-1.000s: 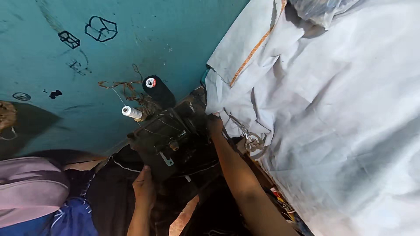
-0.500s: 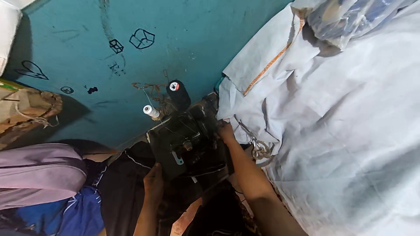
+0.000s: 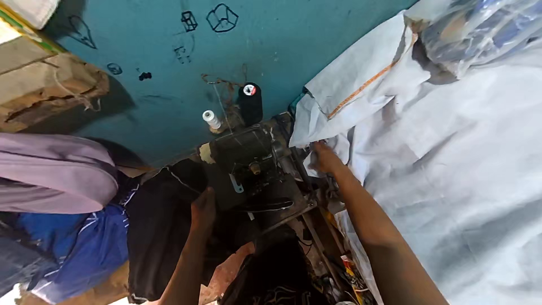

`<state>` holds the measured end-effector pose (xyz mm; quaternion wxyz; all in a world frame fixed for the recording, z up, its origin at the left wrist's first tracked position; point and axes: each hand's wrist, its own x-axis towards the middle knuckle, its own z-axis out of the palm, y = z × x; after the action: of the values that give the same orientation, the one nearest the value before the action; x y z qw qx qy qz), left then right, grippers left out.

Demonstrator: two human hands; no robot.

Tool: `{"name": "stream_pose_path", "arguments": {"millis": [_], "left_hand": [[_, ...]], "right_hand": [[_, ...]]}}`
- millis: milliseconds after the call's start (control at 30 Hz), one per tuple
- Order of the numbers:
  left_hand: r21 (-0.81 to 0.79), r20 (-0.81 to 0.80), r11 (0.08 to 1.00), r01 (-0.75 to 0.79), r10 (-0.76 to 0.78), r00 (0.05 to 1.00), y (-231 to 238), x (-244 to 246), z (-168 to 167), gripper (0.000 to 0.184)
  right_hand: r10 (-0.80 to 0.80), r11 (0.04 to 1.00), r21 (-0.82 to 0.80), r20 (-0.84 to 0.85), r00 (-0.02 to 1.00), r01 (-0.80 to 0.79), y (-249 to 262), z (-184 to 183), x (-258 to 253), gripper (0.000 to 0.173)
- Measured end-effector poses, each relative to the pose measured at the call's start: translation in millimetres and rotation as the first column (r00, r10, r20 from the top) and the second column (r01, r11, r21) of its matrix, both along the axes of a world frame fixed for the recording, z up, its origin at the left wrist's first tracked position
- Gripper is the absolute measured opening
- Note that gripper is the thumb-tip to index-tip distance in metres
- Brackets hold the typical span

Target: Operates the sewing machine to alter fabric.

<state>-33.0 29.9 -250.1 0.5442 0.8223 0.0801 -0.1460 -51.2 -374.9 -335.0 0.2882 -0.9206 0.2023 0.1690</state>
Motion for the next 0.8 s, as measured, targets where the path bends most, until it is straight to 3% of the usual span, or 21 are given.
{"name": "stream_pose_path", "arguments": {"millis": [33, 167, 233, 367, 433, 500, 600, 700, 800], "left_hand": [[0.012, 0.003, 1.0, 0.012, -0.012, 1.0, 3, -1, -3, 0.036], [0.009, -0.026, 1.0, -0.004, 0.004, 1.0, 10, -4, -14, 0.036], [0.011, -0.037, 1.0, -0.012, 0.012, 0.999, 14, -8, -19, 0.037], [0.02, -0.021, 1.0, 0.016, -0.015, 1.0, 17, -8, -21, 0.039], [0.01, -0.005, 1.0, 0.028, -0.028, 1.0, 20, -9, -26, 0.04], [0.009, 0.001, 1.0, 0.027, -0.027, 1.0, 22, -10, -28, 0.039], [0.004, -0.017, 1.0, 0.024, -0.024, 1.0, 22, -9, -27, 0.04], [0.016, -0.034, 1.0, 0.026, -0.025, 0.999, 22, -8, -24, 0.04], [0.033, -0.068, 0.998, 0.049, -0.046, 0.997, 23, -6, -19, 0.041]], "right_hand": [[0.066, 0.995, -0.069, 0.009, 0.998, -0.066, 0, -9, -8, 0.088], [0.203, 0.965, -0.204, 0.173, 0.964, -0.166, -13, -21, -28, 0.051], [0.273, 0.936, -0.254, 0.092, 0.958, -0.243, -13, -16, -38, 0.037], [0.382, 0.865, -0.334, -0.045, 0.923, -0.374, -7, -10, -45, 0.031], [0.315, 0.916, -0.25, -0.036, 0.948, -0.314, -7, -6, -41, 0.034], [0.206, 0.974, -0.126, 0.156, 0.966, -0.187, -6, 4, -37, 0.034], [-0.121, 0.983, 0.18, 0.431, 0.894, 0.046, 6, 26, -19, 0.03], [-0.347, 0.787, 0.617, 0.444, 0.826, -0.002, 35, 21, 11, 0.045], [-0.365, 0.648, 0.761, 0.364, 0.857, -0.047, 73, 5, 40, 0.049]]}}
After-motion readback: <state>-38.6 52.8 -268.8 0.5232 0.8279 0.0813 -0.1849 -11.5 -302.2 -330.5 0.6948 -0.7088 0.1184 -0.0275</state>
